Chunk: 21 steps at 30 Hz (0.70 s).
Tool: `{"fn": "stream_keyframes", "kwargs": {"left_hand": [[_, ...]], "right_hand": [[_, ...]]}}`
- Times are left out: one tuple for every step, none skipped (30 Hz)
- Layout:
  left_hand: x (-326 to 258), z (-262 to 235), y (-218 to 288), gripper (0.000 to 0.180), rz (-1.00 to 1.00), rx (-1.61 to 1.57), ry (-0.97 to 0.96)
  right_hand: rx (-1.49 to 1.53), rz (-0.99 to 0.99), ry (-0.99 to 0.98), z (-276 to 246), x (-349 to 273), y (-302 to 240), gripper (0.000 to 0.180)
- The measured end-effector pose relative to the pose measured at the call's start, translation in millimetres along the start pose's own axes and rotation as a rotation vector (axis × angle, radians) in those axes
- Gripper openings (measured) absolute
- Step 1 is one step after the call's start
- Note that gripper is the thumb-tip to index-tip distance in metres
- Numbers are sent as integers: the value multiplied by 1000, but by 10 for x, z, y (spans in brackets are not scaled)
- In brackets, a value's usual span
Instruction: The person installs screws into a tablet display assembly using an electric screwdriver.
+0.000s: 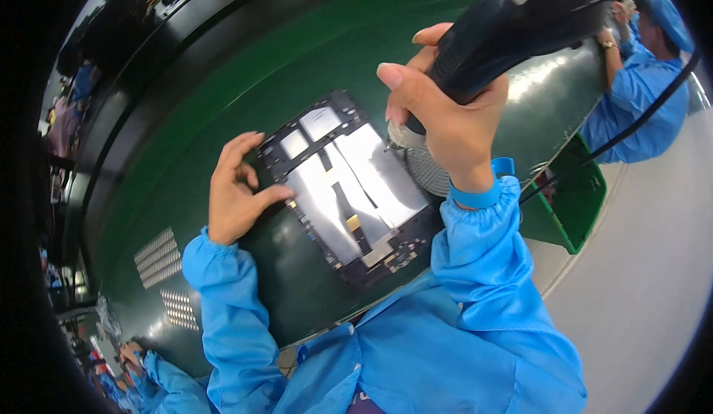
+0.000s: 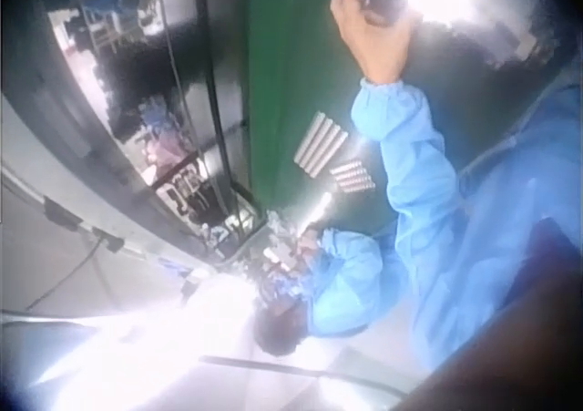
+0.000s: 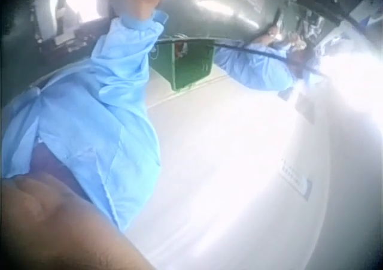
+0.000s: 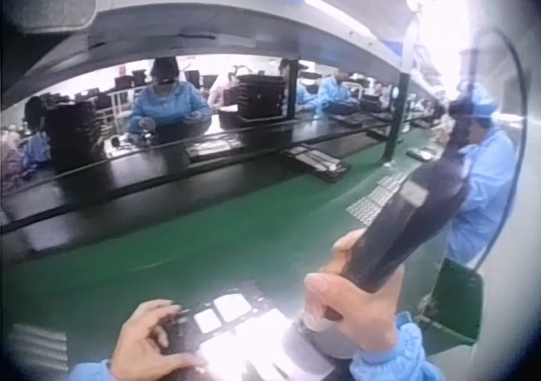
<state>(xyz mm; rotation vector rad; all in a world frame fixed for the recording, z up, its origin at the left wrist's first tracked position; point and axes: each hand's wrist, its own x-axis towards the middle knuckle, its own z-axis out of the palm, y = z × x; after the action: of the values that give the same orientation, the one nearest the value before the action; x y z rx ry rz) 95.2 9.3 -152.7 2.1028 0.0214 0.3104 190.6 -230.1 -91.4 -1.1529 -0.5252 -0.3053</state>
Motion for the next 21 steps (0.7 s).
{"fn": "stream_keyframes", "kwargs": {"left_hand": [[2, 36, 35, 60, 53, 7, 40], [6, 102, 95, 48, 84, -15, 63], [-32, 137, 158, 39, 141, -24, 35], [-69, 193, 198, 37, 199, -46, 6], [-115, 238, 226, 35, 257, -69, -19], [-140, 292, 253, 34, 254, -113, -48], [-164, 332, 267, 33, 252, -158, -77], [-162, 382, 258, 30, 237, -207, -94], [-165, 387, 240, 30, 233, -205, -89], [-168, 388, 224, 29, 208, -201, -91], [-167, 388, 213, 28, 182, -199, -95], [-162, 380, 217, 25, 190, -195, -82], [-162, 378, 219, 25, 188, -196, -79], [-161, 373, 218, 25, 180, -178, -81], [-159, 369, 219, 24, 172, -161, -83], [-156, 363, 224, 24, 171, -162, -83], [-153, 354, 230, 22, 170, -162, -98], [-150, 350, 231, 20, 170, -162, -114], [-143, 350, 227, 20, 170, -163, -116], [-138, 352, 220, 17, 172, -168, -116], [-135, 355, 214, 14, 173, -173, -115]], "right_hand": [[19, 12, -5, 78, -14, -18, 31], [51, 1, -64, 136, -29, -35, 32], [94, -6, -128, 210, -49, -34, 33], [49, -20, -175, 262, -68, -18, 34], [72, -9, -183, 345, -96, -6, 34], [81, 8, -218, 406, -112, 3, 35], [89, 25, -253, 467, -130, 18, 35], [109, 3, -257, 506, -145, 57, 34], [114, 6, -261, 526, -162, 82, 34], [103, 13, -273, 542, -179, 104, 34], [91, 22, -283, 552, -190, 117, 34], [92, 24, -287, 559, -197, 123, 34], [86, 31, -288, 564, -204, 127, 34], [78, 37, -287, 570, -212, 127, 33], [77, 39, -287, 580, -219, 128, 33], [86, 39, -283, 595, -226, 131, 33], [95, 38, -278, 607, -233, 132, 33], [93, 39, -277, 612, -236, 131, 33], [94, 42, -281, 616, -237, 129, 33], [95, 45, -288, 618, -239, 129, 32], [95, 45, -287, 618, -241, 129, 32]]}}
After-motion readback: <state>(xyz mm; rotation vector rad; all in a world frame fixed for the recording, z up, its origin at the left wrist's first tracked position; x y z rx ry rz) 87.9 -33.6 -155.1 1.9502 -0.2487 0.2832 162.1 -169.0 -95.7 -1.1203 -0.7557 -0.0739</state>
